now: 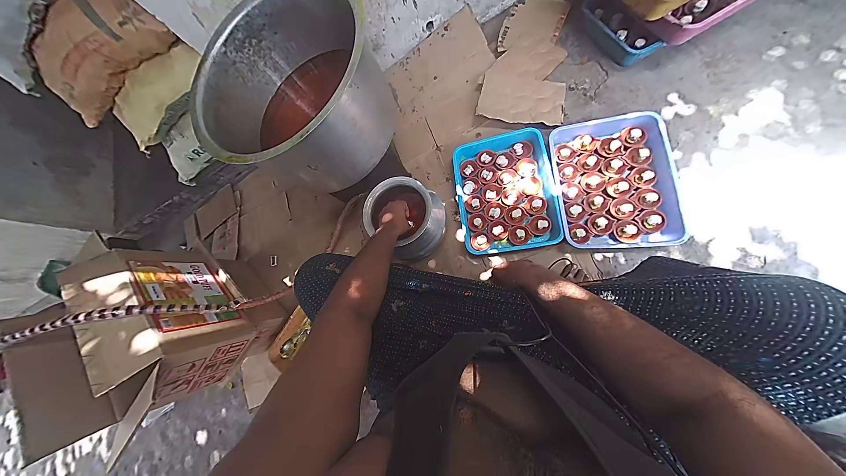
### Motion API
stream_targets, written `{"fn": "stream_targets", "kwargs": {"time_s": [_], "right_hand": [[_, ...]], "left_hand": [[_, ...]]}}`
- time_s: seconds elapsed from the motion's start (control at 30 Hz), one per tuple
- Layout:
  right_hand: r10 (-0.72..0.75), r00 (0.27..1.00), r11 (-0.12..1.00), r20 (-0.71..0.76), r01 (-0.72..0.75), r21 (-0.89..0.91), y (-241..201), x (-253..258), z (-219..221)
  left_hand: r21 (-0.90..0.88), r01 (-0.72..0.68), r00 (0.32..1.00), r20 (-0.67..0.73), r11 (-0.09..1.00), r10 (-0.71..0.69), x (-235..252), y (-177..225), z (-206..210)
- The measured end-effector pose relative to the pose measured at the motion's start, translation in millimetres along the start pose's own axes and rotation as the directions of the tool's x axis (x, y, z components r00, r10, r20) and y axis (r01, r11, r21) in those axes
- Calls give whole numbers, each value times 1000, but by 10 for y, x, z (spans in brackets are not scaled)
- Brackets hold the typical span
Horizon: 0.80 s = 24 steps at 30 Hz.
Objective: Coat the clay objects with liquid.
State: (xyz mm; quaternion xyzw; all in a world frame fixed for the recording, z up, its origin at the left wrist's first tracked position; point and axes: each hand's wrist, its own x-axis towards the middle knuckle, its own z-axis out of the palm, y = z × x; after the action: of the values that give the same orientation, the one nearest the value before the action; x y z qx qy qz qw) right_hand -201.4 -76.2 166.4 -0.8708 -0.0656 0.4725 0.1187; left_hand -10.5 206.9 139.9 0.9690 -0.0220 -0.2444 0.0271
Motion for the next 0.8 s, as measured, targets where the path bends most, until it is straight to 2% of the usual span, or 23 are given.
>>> {"fn": "stream_targets", "kwargs": {"time_s": [0.17,0.27,0.4,0.5,0.63,0.8], "right_hand": [[-4,1000,999,-11,3,-39,9,48,43],[5,1000,999,-17,-5,-43,6,36,57],[7,1000,997,27,-4,-83,-35,11,18],[-13,999,993,33,17,-117,-42,13,19],[-5,999,995,46,10,-100,-1,136,61],[-9,999,994,52,15,-106,27,125,76]], "left_hand": [[-32,-9,999,-42,999,7,33,-35,-35],[-205,-8,993,-114,979,-15,37,-86,-110],[-446,-12,980,-183,895,-78,50,-132,-140],[-554,-11,976,-185,832,-111,74,-153,-99],[-621,-1,982,-149,784,-117,62,-103,-81],[-603,-51,988,-148,796,-49,125,-19,-37]]}}
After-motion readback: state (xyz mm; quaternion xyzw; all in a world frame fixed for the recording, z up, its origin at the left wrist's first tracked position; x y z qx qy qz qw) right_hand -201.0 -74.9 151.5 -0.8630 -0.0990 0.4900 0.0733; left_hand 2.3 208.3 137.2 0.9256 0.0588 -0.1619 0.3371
